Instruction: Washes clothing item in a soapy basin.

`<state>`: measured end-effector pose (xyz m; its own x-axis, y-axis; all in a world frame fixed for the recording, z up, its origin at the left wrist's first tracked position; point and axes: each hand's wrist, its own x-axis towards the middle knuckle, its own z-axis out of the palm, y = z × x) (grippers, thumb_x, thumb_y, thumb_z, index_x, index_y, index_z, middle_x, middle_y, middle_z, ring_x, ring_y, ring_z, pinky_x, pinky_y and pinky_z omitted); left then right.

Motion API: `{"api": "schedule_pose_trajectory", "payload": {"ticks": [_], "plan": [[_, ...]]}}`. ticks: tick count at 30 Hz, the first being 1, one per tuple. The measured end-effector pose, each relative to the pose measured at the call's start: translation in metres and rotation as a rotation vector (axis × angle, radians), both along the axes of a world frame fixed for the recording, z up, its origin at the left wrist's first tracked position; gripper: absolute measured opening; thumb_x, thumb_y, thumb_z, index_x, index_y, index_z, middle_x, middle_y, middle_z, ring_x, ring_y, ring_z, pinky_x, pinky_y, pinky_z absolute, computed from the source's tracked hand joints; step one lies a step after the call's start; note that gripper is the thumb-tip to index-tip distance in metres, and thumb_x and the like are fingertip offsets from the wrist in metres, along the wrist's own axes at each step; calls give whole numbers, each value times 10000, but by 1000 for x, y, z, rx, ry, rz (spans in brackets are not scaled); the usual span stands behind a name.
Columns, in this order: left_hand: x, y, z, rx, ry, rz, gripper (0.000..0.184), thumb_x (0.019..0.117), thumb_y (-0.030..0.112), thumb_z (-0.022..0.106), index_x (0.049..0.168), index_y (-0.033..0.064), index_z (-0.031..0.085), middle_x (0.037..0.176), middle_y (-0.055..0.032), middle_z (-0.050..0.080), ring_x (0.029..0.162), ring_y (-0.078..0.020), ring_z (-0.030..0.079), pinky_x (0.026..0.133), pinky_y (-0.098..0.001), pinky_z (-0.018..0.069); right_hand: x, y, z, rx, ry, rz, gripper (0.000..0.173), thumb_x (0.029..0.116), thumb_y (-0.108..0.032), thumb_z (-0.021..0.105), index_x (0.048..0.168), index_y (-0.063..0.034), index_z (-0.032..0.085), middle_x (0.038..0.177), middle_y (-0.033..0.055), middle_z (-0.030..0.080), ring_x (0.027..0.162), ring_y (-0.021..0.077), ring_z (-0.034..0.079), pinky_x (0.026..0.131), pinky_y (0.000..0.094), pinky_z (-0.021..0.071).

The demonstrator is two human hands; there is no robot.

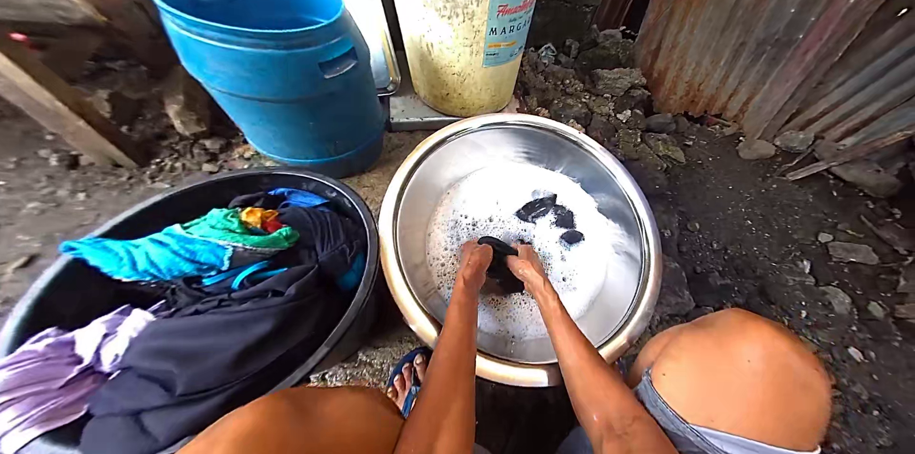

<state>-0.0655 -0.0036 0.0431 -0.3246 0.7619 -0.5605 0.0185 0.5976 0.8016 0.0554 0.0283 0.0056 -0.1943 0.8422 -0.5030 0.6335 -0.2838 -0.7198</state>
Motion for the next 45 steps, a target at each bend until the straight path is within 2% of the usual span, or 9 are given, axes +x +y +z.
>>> {"api": "schedule_pose_trajectory", "payload": {"ticks": [5, 8, 12, 17, 23, 30, 36, 39, 45], "plan": [[0, 3, 14, 142, -200, -456, 342, 986, 58, 559, 1326, 42, 543, 1144, -131, 629, 937, -187, 630, 797, -366, 549, 4, -4, -20, 40, 200, -369, 321, 977, -121, 654, 1261, 28, 654, 1248, 255, 664, 1183, 362, 630, 1032, 548, 490], [-5, 0, 20, 63, -226, -590, 531, 984, 154, 657, 1461, 67, 443, 1295, -174, 599, 1042, -238, 626, 839, -405, 543, 6, -4, 0, -32, 559, -611, 235, 1047, -67, 509, 1229, 37, 615, 1118, 222, 664, 1000, 299, 646, 870, 492, 539], [-6, 5, 15, 2, 92, -290, 521, 879, 79, 749, 1353, 4, 547, 1276, -248, 616, 1116, -355, 631, 920, -516, 530, 5, 3, 24, -88, 599, -557, 243, 1026, -46, 555, 1247, 11, 636, 1155, 190, 670, 1022, 265, 647, 882, 466, 543], [-2, 3, -4, -92, 421, -93, 361, 976, 211, 620, 1252, -21, 642, 1273, -268, 647, 1238, -407, 609, 1023, -599, 479, -10, -2, 37, 104, 548, -116, 265, 850, 90, 675, 1111, 59, 641, 1098, 175, 661, 989, 209, 626, 887, 387, 533], [-9, 10, 17, 61, 236, -28, 293, 987, 157, 544, 1162, -43, 667, 1161, -260, 666, 1123, -375, 636, 950, -567, 489, -5, 2, 38, 180, -40, -20, 240, 919, -59, 660, 1144, 25, 647, 1133, 237, 676, 1100, 365, 641, 958, 551, 498], [6, 5, 23, 331, -240, -242, 237, 986, 25, 516, 1206, -12, 598, 1071, -120, 651, 952, -162, 643, 854, -354, 552, 1, 6, 8, 52, 354, -424, 212, 999, -34, 554, 1168, 5, 676, 1138, 221, 685, 1068, 314, 651, 930, 522, 522], [-2, 10, 26, 32, 325, -394, 521, 899, 209, 779, 1329, -14, 588, 1280, -270, 629, 1231, -390, 602, 1062, -554, 460, -4, 3, 28, 31, 685, -638, 189, 1047, -62, 537, 1158, 28, 660, 1046, 173, 681, 928, 231, 642, 832, 429, 542], [0, 11, 15, -10, 456, -332, 392, 912, 150, 681, 1277, 13, 641, 1263, -257, 649, 1225, -408, 611, 1025, -601, 475, -7, 1, 34, 99, 781, -515, 146, 1011, 10, 552, 1108, 42, 656, 985, 134, 683, 878, 168, 642, 805, 348, 550], [-13, 2, 10, 119, -230, -136, 266, 1037, 92, 540, 1287, 5, 570, 1081, -155, 668, 911, -218, 668, 788, -400, 576, 1, 9, 39, 263, 483, -194, 180, 854, 70, 688, 1029, 44, 656, 999, 147, 665, 932, 184, 619, 855, 361, 526]]}}
